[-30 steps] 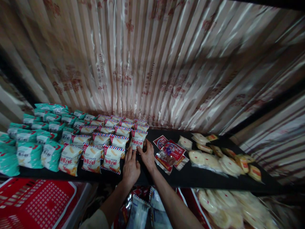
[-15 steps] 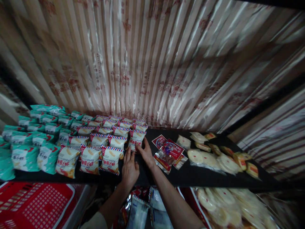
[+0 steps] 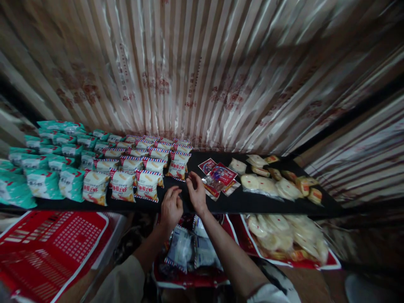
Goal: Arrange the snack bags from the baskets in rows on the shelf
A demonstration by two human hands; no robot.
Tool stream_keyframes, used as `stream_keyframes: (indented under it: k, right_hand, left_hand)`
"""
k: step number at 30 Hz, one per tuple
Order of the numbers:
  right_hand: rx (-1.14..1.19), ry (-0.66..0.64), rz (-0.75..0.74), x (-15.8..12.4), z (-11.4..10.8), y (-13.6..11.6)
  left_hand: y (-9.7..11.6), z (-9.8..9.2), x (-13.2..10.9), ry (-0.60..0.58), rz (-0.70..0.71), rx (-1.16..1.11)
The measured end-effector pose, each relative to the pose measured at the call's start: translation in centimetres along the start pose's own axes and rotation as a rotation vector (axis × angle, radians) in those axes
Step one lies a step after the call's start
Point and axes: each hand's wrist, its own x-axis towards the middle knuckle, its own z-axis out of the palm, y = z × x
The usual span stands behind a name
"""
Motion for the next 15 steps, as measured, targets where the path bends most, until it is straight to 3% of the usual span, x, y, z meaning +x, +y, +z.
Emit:
stream_keyframes:
  k: [4, 7, 10, 12, 15]
  right_hand:
    - [-0.032, -0.010, 0.005, -6.8, -2.5, -0.3]
    - [-0.166, -0.172, 0.094, -11.9, -4.1, 1.4]
    - [-0.355, -0.277, 0.298, -16.0, -5.1, 4.2]
    - [-0.505, -0.402, 0.407, -18.0, -5.4, 5.7]
    - [-0.621, -0.477, 0.482, -19.9, -5.3, 7.1]
  left_hand:
    - [0.5, 0.2, -5.8, -0.143, -0.012, -0.128]
    - [-0.2, 1.1, -10.1, -0.295, -0.225, -0.046]
    - [-1.4, 2.1, -13.2, -0.542, -0.521, 0.146]
    - [-2.2, 2.6, -14.7, -0.620, -0.612, 0.175]
    - [-3.1, 3.0, -16.2, -0.667, -0.669, 0.153]
